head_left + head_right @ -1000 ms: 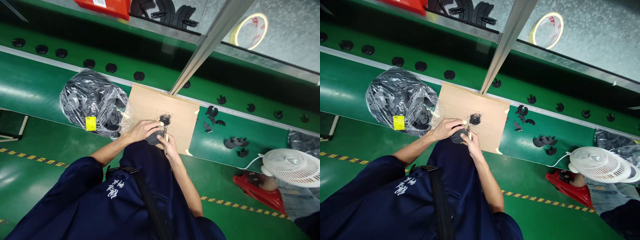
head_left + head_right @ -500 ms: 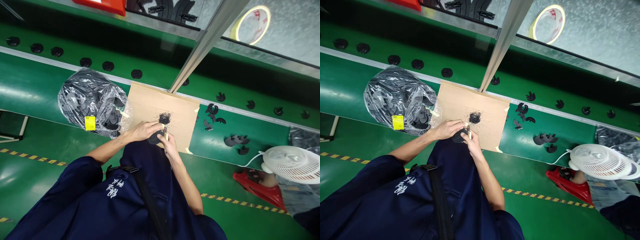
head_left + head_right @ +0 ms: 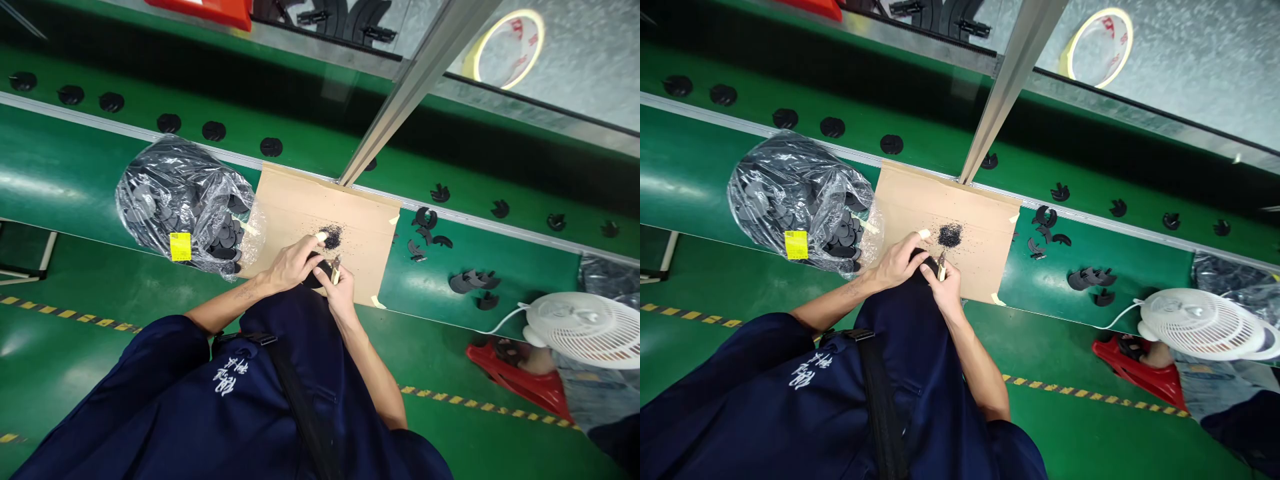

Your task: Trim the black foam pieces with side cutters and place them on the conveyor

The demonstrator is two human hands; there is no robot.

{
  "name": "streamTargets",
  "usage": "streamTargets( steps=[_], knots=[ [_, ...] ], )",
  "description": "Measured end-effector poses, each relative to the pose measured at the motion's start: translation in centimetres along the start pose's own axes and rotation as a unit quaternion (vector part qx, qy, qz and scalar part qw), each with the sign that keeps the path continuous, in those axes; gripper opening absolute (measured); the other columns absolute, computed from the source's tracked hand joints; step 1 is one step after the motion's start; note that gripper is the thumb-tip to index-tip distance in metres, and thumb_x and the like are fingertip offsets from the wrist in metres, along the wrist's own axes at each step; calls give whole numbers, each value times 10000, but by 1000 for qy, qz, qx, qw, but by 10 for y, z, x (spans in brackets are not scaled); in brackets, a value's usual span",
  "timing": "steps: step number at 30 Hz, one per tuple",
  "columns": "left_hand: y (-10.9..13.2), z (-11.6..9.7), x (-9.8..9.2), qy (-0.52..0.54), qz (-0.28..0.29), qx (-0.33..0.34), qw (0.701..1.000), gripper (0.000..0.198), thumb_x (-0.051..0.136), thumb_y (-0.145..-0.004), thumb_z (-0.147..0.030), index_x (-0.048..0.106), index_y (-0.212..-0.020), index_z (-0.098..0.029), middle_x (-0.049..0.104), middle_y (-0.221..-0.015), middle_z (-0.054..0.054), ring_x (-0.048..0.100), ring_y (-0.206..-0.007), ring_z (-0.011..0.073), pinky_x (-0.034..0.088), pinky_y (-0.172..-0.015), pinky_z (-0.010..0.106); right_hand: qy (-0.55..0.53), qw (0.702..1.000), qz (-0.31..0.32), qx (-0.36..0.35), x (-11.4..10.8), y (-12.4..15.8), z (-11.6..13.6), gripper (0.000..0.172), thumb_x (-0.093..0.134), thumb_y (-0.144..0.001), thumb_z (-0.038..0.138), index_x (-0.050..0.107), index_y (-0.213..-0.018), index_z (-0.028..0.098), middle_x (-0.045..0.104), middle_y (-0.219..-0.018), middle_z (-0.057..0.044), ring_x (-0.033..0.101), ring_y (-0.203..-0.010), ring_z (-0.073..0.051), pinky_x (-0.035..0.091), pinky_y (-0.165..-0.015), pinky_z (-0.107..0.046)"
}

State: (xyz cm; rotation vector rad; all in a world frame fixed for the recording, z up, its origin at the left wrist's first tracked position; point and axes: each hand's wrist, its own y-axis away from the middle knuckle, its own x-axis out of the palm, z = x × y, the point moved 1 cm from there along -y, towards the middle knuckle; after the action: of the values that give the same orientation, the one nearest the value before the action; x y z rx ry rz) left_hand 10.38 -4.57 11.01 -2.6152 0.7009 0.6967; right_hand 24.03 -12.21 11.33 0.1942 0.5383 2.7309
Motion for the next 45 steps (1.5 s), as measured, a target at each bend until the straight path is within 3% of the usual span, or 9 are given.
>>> streamTargets(
  steps=[2,7,11,14,18,22,26,29,45],
  knots=[
    [-1,-1,-3,121,-30,-66,990,486,605,-983,-480,553,-1338,-152,731,-1127,116,719,-886,162,586,-843,287,-12,1000,-25,-9,-2,1,1,337,842,-727,486,712,-817,189,647,-706,28,551,-638,-130,495,-641,-283],
    [0,-10,-4,345,-22,-182,921,505,785,-802,-595,728,-996,-132,767,-946,78,734,-890,191,582,-817,284,-25,997,-59,-50,-7,2,2,370,852,-718,508,714,-858,194,696,-785,-3,623,-711,-159,542,-720,-314],
    [0,-19,-1,396,-41,-215,892,520,838,-740,-594,765,-963,-130,774,-917,68,727,-859,190,577,-785,275,3,994,-65,-85,-7,4,1,394,826,-734,555,714,-866,202,703,-808,-19,638,-737,-175,554,-730,-328],
    [-1,-21,-1,380,-33,-220,898,509,816,-763,-605,774,-927,-125,770,-869,62,711,-805,178,568,-738,261,29,992,-65,-105,-7,6,2,396,795,-763,577,703,-861,205,694,-796,-19,630,-720,-175,554,-710,-331],
    [-1,-20,-9,309,-20,-165,936,471,742,-853,-584,781,-966,-129,778,-912,80,723,-845,191,581,-783,279,94,983,-35,-155,-10,5,12,344,769,-813,543,684,-849,212,673,-778,-13,622,-723,-175,550,-713,-332],
    [-1,-25,-23,198,-25,-23,980,312,735,-909,-437,782,-1012,-146,772,-942,98,728,-887,186,590,-835,290,173,953,10,-250,-18,4,31,222,777,-845,428,708,-905,225,714,-892,-50,662,-842,-211,560,-795,-378],
    [-1,-31,-31,123,-19,103,987,239,711,-941,-318,747,-1115,-158,765,-975,111,720,-892,176,594,-811,295,199,926,46,-318,-22,7,40,47,714,-905,281,717,-931,241,730,-898,-52,681,-824,-206,566,-774,-383],
    [-3,-34,-34,111,-3,155,982,266,676,-964,-322,716,-1177,-168,756,-981,115,708,-905,183,591,-812,320,198,920,51,-333,-22,11,40,40,688,-916,234,723,-931,246,735,-872,-46,687,-795,-202,570,-747,-379],
    [-2,-43,-41,90,-56,186,977,163,731,-927,-259,740,-1062,-168,763,-828,73,682,-743,157,561,-705,302,192,934,55,-296,-16,21,46,60,721,-907,304,734,-900,246,740,-854,-47,688,-761,-196,577,-718,-364]
  ],
)
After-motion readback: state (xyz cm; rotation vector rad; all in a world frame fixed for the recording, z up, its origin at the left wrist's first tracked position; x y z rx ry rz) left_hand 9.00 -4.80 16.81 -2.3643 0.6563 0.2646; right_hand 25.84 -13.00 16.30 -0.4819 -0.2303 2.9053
